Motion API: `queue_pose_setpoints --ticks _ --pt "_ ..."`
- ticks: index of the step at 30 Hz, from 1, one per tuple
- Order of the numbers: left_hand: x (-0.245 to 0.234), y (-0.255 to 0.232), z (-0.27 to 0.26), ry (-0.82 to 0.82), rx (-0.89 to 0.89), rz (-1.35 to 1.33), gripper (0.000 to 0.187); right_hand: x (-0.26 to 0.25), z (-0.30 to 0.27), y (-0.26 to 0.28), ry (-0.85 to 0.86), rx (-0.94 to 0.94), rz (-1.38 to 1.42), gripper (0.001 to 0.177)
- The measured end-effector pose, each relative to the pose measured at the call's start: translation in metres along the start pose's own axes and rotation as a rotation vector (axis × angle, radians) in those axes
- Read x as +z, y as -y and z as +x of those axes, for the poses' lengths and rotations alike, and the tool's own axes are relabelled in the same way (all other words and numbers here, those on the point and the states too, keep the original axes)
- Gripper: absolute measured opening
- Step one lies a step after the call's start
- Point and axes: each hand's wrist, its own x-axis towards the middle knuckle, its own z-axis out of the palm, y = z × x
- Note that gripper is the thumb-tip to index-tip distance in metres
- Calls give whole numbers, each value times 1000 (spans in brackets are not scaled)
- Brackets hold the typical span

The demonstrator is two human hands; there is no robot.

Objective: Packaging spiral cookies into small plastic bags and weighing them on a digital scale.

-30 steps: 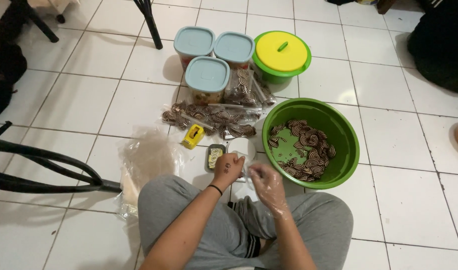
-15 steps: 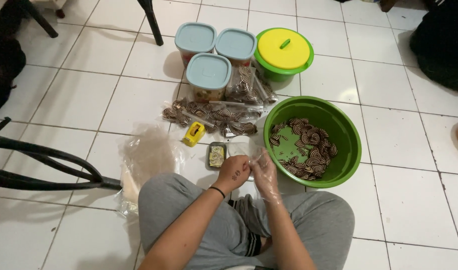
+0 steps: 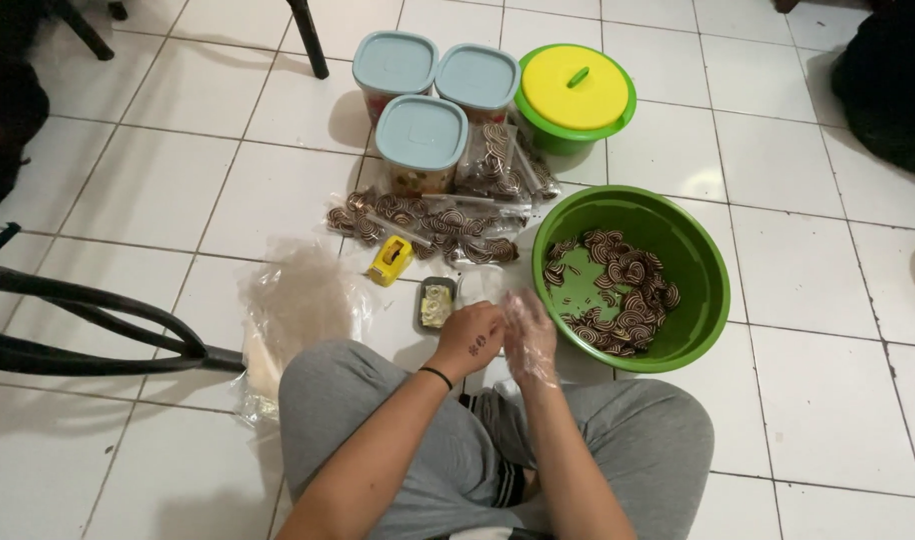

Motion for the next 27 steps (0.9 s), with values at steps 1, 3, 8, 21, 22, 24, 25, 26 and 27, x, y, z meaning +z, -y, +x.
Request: queue_pose_setpoints --ticks 1,3,8,21,22,24,25,26,27 --pt "4 0 -1 3 -1 -2 26 14 -18 10 -4 1 -1 56" --pt "8 2 0 38 26 80 26 46 -50 30 149 -29 -554 66" --pt "-8 -16 -7 58 59 123 22 10 4 -4 143 -249 -480 45" --pt "-7 -20 -16 112 271 108 25 -43 80 -48 100 -443 -719 39" --pt "-8 -19 -16 111 269 105 25 -51 92 -47 101 -442 -722 39" --pt "-12 -16 -18 134 237 45 23 -68 116 -46 696 -620 -1369 79" --pt "-9 -11 -17 134 235 45 23 -39 81 -29 697 -619 -1369 79" --pt "-5 -7 -15 101 265 61 24 -11 47 -11 393 -277 -1048 56" --pt "-1 -3 -12 67 295 77 25 17 12 7 96 44 -704 62"
